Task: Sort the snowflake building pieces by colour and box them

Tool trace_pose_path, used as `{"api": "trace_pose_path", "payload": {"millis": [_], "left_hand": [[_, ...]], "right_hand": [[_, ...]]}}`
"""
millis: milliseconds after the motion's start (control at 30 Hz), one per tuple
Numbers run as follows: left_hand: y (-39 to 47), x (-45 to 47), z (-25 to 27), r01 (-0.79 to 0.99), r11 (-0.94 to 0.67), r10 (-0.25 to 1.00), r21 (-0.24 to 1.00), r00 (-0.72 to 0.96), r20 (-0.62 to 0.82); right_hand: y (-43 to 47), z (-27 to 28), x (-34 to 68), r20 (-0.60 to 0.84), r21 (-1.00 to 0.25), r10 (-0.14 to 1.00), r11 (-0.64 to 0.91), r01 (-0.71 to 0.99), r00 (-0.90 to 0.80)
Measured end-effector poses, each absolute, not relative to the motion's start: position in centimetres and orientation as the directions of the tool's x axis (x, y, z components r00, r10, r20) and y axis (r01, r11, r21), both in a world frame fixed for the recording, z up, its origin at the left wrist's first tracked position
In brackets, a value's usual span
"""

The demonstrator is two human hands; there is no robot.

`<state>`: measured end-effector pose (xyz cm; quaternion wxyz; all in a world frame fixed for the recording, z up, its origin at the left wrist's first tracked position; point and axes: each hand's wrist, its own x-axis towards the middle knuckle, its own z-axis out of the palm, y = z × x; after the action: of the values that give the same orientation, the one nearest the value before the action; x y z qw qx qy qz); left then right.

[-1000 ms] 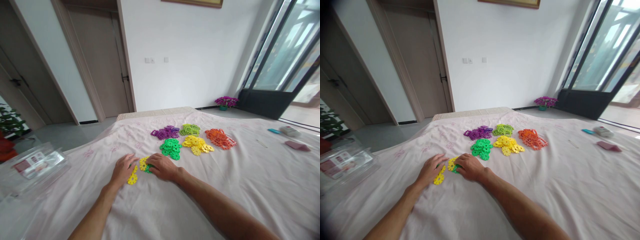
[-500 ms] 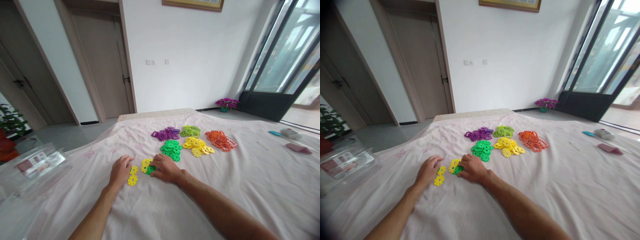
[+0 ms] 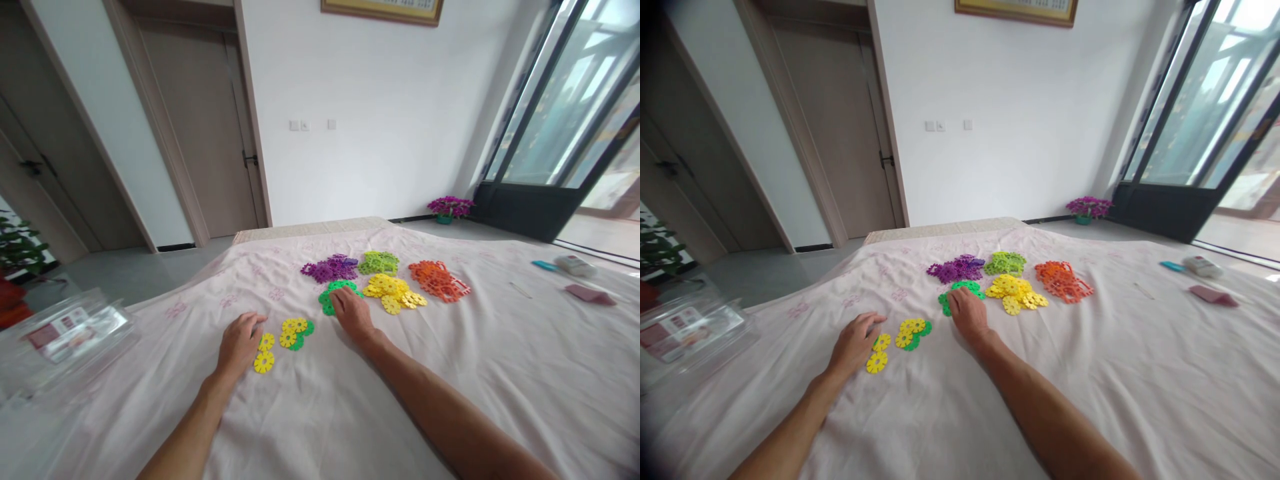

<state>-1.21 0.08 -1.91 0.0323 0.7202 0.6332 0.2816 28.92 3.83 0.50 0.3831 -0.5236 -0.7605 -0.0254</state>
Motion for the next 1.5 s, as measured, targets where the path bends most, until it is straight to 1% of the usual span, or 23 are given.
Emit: {"api": "trace_pose_path", "payload": {"millis": [100,167,233,300,367,433,600,700,767,833,967,1200,1267,1333,1433,1500], "left_hand": [[0.1,-1.2,-1.9,0.893,-0.204,0.929,0.402,0.047,0.366],[0.1,-1.3,-2.0,0.891,-0.206,0.929,0.406,0.047,0.367],[0.1,-1.3,-2.0,0.890,-0.205,0.929,0.407,0.047,0.367],[0.1,-1.3,-2.0,0.890,-0.207,0.927,0.406,0.047,0.371],[0.1,-1.3,-2.0,0.889,-0.212,0.925,0.405,0.048,0.377],[0.1,-1.3,-2.0,0.889,-0.212,0.924,0.406,0.046,0.380],[0.0,-1.2,-1.9,0.892,-0.200,0.927,0.406,0.038,0.374],[0.0,-1.1,-1.8,0.892,-0.201,0.927,0.405,0.039,0.374],[0.0,-1.1,-1.7,0.891,-0.205,0.925,0.405,0.042,0.377],[-0.1,-1.1,-1.7,0.890,-0.211,0.924,0.404,0.046,0.380],[0.0,-1.1,-1.7,0.892,-0.207,0.927,0.401,0.048,0.371],[0.1,-1.2,-1.9,0.889,-0.207,0.927,0.408,0.044,0.373],[0.1,-1.2,-1.9,0.888,-0.207,0.925,0.410,0.041,0.379],[0.1,-1.2,-1.9,0.888,-0.206,0.924,0.412,0.038,0.380],[0.0,-1.2,-1.8,0.889,-0.207,0.925,0.409,0.041,0.378],[0.0,-1.2,-1.8,0.891,-0.206,0.925,0.405,0.042,0.379]], "right_hand": [[5.2,0.0,30.7,0.584,-0.457,0.812,0.348,0.819,-0.019],[5.7,-0.3,31.4,0.571,-0.505,0.820,0.315,0.804,0.038],[5.9,-0.5,31.7,0.568,-0.532,0.821,0.308,0.788,0.063],[5.7,-0.5,31.7,0.567,-0.527,0.823,0.328,0.784,0.037],[5.2,-0.4,31.3,0.576,-0.487,0.816,0.387,0.783,-0.045],[4.6,-0.1,30.8,0.585,-0.420,0.794,0.471,0.776,-0.166],[2.8,0.6,28.9,0.534,-0.255,0.696,0.674,0.693,-0.480],[1.7,1.2,27.6,0.466,-0.180,0.649,0.735,0.654,-0.601],[1.3,1.4,26.8,0.423,-0.150,0.647,0.741,0.655,-0.635],[1.0,1.6,26.3,0.397,-0.146,0.662,0.730,0.668,-0.636],[0.9,1.5,25.8,0.369,-0.182,0.672,0.730,0.659,-0.642],[1.5,1.0,26.1,0.385,-0.188,0.626,0.773,0.606,-0.678],[1.8,0.8,26.2,0.403,-0.191,0.630,0.767,0.612,-0.664],[2.1,0.7,26.6,0.438,-0.209,0.669,0.725,0.656,-0.600],[2.7,0.5,27.4,0.507,-0.257,0.741,0.617,0.743,-0.440],[3.2,0.5,28.2,0.542,-0.290,0.769,0.550,0.783,-0.339]]}}
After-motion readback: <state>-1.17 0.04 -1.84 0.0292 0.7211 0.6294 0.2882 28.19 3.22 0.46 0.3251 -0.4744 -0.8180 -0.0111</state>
